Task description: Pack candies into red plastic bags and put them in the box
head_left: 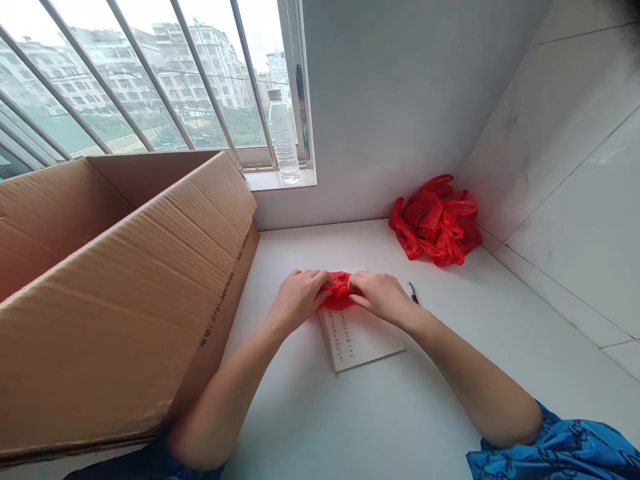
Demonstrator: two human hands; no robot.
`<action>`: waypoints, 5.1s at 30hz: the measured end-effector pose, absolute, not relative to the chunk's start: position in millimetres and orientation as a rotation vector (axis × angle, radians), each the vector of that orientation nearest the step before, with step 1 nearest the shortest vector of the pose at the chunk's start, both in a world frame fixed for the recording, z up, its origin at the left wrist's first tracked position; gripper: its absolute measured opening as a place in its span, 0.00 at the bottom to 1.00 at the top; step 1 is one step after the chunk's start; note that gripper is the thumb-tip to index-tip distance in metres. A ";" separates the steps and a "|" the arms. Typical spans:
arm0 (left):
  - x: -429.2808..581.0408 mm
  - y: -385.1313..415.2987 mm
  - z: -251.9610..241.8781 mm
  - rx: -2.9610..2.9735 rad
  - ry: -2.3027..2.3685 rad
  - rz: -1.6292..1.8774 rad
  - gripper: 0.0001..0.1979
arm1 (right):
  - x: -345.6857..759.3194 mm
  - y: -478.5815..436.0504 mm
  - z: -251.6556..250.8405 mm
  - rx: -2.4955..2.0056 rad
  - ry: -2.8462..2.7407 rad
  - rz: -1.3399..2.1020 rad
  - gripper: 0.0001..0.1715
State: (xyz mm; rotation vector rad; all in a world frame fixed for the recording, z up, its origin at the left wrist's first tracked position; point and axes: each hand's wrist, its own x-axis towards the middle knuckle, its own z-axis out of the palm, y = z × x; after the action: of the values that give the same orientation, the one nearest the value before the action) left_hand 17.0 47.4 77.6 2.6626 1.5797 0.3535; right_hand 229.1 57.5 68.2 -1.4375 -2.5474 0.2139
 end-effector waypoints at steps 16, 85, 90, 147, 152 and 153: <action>2.9 37.3 110.5 2.659 1.807 0.674 0.11 | 280.3 53.8 110.5 -1.541 -2.373 0.554 0.07; 19.3 20.9 77.3 2.770 1.826 0.069 0.14 | 245.2 55.0 66.9 -1.651 -2.622 0.539 0.31; 14.6 14.3 77.5 2.666 1.905 -0.279 0.18 | 246.5 46.5 68.5 -1.635 -2.579 0.697 0.35; 22.0 14.6 124.6 2.067 1.381 0.944 0.11 | 224.7 43.6 82.3 -0.790 -1.617 1.521 0.17; 19.6 11.8 133.7 2.032 1.414 0.968 0.14 | 225.4 44.8 85.1 -0.833 -1.365 1.427 0.17; 18.8 11.2 135.1 2.042 1.424 0.961 0.14 | 226.0 44.4 86.6 -0.834 -1.350 1.405 0.17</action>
State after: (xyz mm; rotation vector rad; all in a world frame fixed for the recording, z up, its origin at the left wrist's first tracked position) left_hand 18.8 11.2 135.1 2.0416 1.4243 0.9615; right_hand 226.0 44.4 86.6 -0.8341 -1.3502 1.4051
